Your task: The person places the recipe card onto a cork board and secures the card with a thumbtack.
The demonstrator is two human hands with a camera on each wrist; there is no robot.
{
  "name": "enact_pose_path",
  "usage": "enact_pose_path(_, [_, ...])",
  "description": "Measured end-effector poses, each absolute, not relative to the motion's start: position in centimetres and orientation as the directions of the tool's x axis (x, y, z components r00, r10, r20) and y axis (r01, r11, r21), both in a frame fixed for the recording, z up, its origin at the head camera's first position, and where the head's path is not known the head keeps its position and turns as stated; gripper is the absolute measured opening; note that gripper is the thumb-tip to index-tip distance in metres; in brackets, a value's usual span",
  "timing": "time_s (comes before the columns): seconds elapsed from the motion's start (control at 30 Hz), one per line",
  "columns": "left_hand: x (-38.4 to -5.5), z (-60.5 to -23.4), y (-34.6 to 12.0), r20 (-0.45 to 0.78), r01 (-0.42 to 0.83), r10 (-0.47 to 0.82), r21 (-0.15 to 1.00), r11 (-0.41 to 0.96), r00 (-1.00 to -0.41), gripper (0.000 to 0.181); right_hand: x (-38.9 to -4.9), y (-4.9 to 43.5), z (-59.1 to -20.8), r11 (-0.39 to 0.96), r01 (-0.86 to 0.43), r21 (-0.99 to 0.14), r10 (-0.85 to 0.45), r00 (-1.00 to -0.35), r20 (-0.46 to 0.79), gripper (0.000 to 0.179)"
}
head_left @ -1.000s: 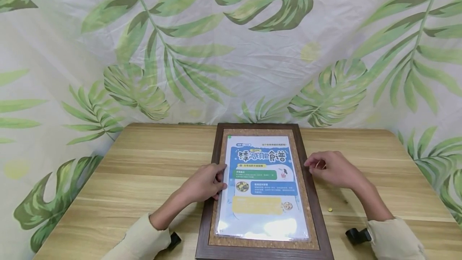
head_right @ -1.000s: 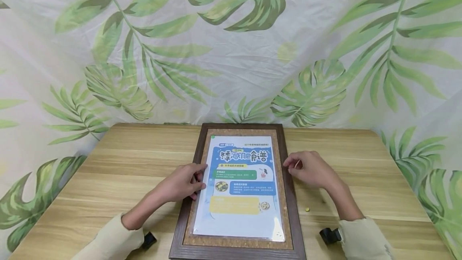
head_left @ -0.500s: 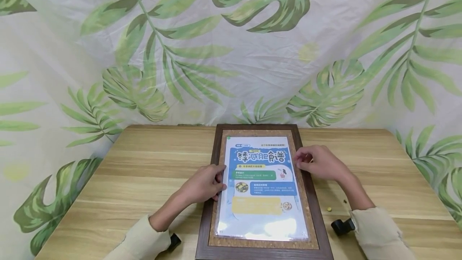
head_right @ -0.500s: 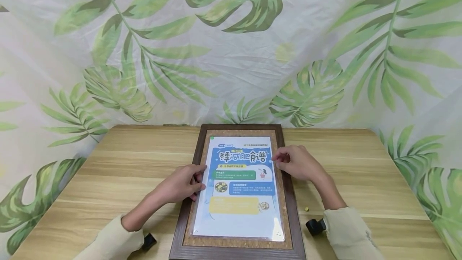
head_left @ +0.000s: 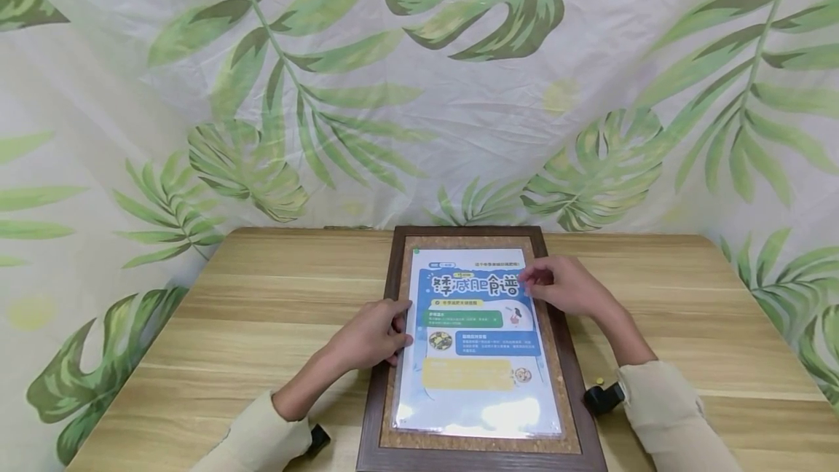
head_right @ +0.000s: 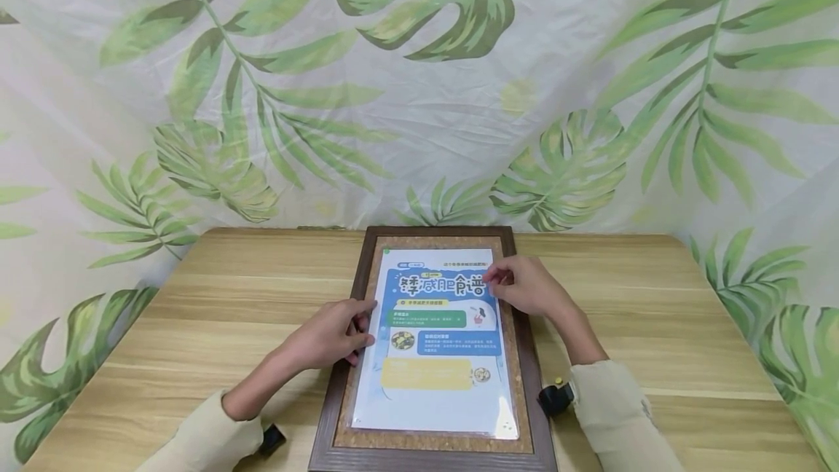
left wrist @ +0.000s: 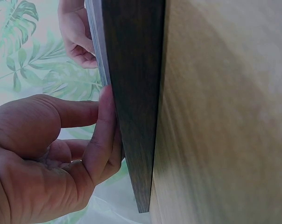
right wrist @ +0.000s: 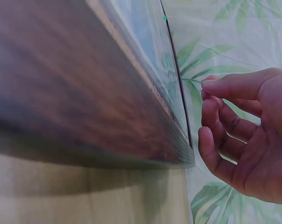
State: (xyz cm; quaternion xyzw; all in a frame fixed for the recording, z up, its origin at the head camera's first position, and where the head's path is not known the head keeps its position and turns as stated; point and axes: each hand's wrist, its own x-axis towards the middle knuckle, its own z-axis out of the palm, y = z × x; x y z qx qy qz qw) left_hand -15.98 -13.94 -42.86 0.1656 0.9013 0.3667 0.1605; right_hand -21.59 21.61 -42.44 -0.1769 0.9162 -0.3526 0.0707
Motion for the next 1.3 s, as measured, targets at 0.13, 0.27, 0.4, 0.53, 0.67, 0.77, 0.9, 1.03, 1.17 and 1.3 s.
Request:
enact_pose_path(0.13, [-16.0,-42.9,-14.0,-0.164,0.186,0.417,0.710,0.679,-0.894,0.060,-22.3,21.3,-42.4,0.687,-0.292,-0.665,-0.383,-0.924,0.010,0.016])
enact_pose_path(0.27, [-16.0,-43.1,-14.0,-0.164,0.184,0.414,0.710,0.679,-0.895,0.060,-23.0,21.0,-42.2,0.691,-0.287,-0.664,-0.381,-0.925,0.004,0.015])
enact_pose_path(0.4, [-16.0,-43.1,-14.0,-0.161,0.188,0.419,0.713,0.675,-0.894,0.060,-23.9,20.8,-42.3,0.701,-0.279,-0.656,-0.376,-0.927,-0.009,0.014])
enact_pose_path(0.53, [-16.1,-43.2,-14.1,-0.159,0.192,0.423,0.714,0.673,-0.892,0.059,-24.8,20.8,-42.6,0.716,-0.286,-0.637,-0.381,-0.925,-0.013,0.013])
enact_pose_path(0.67, [-16.1,-43.2,-14.1,-0.162,0.189,0.424,0.718,0.670,-0.891,0.059,-25.5,21.0,-43.0,0.734,-0.284,-0.617,-0.373,-0.928,-0.015,0.013])
enact_pose_path(0.77, [-16.1,-43.2,-14.2,-0.162,0.188,0.426,0.721,0.667,-0.890,0.058,-26.1,21.1,-43.2,0.738,-0.281,-0.613,-0.365,-0.931,-0.012,0.012])
enact_pose_path(0.9, [-16.1,-43.2,-14.2,-0.161,0.189,0.429,0.724,0.663,-0.889,0.056,-26.8,21.2,-43.3,0.738,-0.281,-0.614,-0.358,-0.934,-0.003,0.013])
enact_pose_path(1.03, [-16.2,-43.3,-14.2,-0.160,0.193,0.432,0.723,0.663,-0.888,0.055,-27.5,21.3,-43.4,0.745,-0.280,-0.606,-0.351,-0.936,0.001,0.014])
enact_pose_path(1.17, [-16.2,-43.3,-14.2,-0.156,0.201,0.438,0.721,0.663,-0.885,0.053,-27.9,21.3,-43.4,0.754,-0.286,-0.591,-0.348,-0.937,0.009,0.014])
enact_pose_path(1.3, [-16.2,-43.3,-14.2,-0.153,0.206,0.439,0.718,0.665,-0.885,0.051,-28.3,21.2,-43.5,0.758,-0.297,-0.581,-0.348,-0.937,0.026,0.013])
